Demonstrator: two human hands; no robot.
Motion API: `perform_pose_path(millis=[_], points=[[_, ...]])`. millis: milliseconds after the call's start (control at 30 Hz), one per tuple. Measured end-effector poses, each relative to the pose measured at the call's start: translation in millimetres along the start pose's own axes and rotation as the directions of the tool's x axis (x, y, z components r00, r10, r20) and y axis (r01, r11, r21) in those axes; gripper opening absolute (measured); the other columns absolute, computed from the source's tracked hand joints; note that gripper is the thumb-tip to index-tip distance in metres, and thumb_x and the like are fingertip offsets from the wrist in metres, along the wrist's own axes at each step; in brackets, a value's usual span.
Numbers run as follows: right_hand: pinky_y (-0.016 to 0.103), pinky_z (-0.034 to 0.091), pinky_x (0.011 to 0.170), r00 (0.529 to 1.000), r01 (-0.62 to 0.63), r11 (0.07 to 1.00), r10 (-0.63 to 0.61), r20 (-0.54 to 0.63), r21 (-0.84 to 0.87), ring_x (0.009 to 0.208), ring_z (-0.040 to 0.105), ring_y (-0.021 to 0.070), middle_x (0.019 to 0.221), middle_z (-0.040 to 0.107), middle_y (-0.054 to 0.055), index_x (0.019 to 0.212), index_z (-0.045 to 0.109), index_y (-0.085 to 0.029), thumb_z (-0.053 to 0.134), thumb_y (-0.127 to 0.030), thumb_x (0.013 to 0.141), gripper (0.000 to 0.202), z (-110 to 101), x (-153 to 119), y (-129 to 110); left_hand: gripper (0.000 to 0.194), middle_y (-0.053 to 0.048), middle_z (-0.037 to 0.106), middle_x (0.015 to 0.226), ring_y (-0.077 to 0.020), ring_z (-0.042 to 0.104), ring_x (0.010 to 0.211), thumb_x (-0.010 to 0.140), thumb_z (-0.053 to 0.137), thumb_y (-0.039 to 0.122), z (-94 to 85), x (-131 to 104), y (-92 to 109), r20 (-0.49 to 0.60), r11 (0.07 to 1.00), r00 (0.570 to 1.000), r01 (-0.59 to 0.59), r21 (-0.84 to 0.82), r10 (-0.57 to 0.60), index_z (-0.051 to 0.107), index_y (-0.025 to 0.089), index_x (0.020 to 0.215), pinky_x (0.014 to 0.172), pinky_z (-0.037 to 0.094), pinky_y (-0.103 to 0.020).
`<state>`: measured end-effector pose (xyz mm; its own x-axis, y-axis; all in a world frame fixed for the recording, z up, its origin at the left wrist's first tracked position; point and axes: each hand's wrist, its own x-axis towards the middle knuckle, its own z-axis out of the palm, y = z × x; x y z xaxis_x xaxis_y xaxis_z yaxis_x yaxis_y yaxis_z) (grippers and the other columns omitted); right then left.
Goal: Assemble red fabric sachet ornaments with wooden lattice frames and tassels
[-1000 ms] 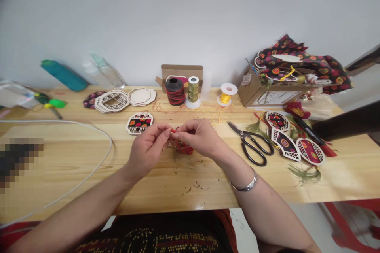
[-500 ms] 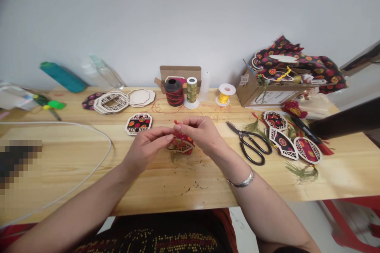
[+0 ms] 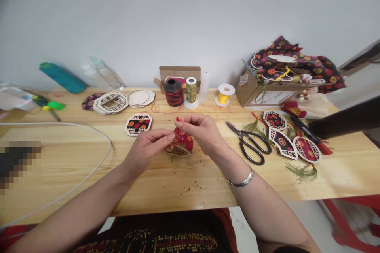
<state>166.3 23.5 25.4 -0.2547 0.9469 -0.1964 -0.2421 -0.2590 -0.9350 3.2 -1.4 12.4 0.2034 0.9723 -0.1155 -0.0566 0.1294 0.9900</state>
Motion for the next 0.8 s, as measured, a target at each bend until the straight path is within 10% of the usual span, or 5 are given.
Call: perform_pose_path(millis=[800], points=[[0.025, 0.042, 0.059, 0.988, 0.127, 0.991, -0.13, -0.079, -0.037, 0.056, 0.048, 0.0073, 0.06, 0.058, -0.005, 0.066, 0.068, -0.02, 0.078, -0.03, 0.066, 0.014, -0.6, -0.3, -2.5, 0.019, -0.005, 0.077, 0.088, -0.0176, 0.07, 0.08, 0.072, 0.072, 0.024, -4.5, 2.2, -6.3, -0.012, 0.998, 0.999, -0.054, -0.027, 0.053, 0.075, 0.018, 0.09, 0.077, 0.057, -0.03]])
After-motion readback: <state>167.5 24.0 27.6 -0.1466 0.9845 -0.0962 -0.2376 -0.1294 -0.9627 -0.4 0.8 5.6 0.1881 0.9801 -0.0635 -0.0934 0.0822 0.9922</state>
